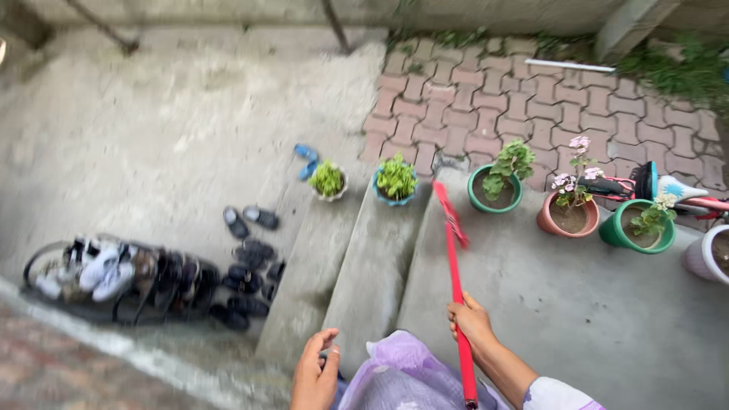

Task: The person sweeps debris from a concrete courtyard into a dustpan using a broom and then sweeps several outdoor steps while moving around a scooter and potted plants.

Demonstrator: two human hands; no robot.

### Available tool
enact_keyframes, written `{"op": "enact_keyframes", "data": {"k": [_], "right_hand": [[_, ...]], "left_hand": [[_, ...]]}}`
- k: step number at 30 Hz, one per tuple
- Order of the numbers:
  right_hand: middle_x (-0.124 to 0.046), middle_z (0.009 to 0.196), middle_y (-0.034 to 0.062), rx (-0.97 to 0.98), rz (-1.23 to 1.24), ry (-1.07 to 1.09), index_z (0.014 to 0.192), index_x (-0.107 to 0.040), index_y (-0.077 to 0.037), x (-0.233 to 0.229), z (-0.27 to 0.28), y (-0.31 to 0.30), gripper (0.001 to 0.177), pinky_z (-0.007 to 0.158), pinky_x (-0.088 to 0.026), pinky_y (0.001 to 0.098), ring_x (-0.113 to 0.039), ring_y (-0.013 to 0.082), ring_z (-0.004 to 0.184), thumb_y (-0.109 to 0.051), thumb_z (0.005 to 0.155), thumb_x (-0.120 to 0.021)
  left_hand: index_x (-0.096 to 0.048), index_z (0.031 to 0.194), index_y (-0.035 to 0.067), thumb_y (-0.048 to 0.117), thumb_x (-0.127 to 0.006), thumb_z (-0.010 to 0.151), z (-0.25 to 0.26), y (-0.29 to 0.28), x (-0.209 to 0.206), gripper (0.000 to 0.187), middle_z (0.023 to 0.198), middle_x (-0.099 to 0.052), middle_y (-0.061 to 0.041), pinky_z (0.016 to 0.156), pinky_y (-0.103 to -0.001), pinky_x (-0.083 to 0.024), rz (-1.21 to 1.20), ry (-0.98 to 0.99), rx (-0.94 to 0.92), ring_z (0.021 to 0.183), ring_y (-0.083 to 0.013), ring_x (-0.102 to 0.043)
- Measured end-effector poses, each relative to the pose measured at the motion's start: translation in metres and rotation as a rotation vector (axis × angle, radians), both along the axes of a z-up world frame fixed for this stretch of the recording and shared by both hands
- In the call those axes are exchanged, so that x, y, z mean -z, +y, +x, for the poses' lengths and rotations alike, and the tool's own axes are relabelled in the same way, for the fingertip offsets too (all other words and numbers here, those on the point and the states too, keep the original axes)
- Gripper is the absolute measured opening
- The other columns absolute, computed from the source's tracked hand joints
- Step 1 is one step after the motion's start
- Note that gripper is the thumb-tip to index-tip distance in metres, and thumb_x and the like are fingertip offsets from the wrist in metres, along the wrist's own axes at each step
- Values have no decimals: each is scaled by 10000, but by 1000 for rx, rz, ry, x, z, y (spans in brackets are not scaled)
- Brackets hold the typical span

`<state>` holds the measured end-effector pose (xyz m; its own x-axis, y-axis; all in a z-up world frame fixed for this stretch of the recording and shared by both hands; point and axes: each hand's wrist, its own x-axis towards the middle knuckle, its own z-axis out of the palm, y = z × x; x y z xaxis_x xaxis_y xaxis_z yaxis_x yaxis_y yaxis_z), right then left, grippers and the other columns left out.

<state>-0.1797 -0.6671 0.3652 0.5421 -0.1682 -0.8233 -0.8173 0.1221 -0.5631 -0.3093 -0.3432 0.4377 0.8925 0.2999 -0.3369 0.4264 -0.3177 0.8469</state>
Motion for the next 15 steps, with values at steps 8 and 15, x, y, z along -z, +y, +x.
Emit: {"op": "enact_keyframes", "data": {"k": [8, 15], "right_hand": [[-531, 665, 30, 119, 283, -135, 991, -521, -110, 134, -10, 174, 92, 370, -369, 268, -464, 104, 463, -120, 926, -585], [-555, 623, 38, 245, 740, -56, 832, -565, -30, 178, 19, 294, 174, 399, -408, 245, -490, 118, 448, -162, 933, -618]], "left_hand": [[-642, 1276, 90, 111, -603, 917, 39, 102, 43, 362, 1260, -719, -58, 907, -344, -517, -172, -162, 213, 1151, -201, -672], [-617, 1351, 94, 28, -663, 747, 31, 154, -25, 609, 1430, -608, -126, 1102, -438, -401, -8, -500, 528, 1354, -306, -546]]}}
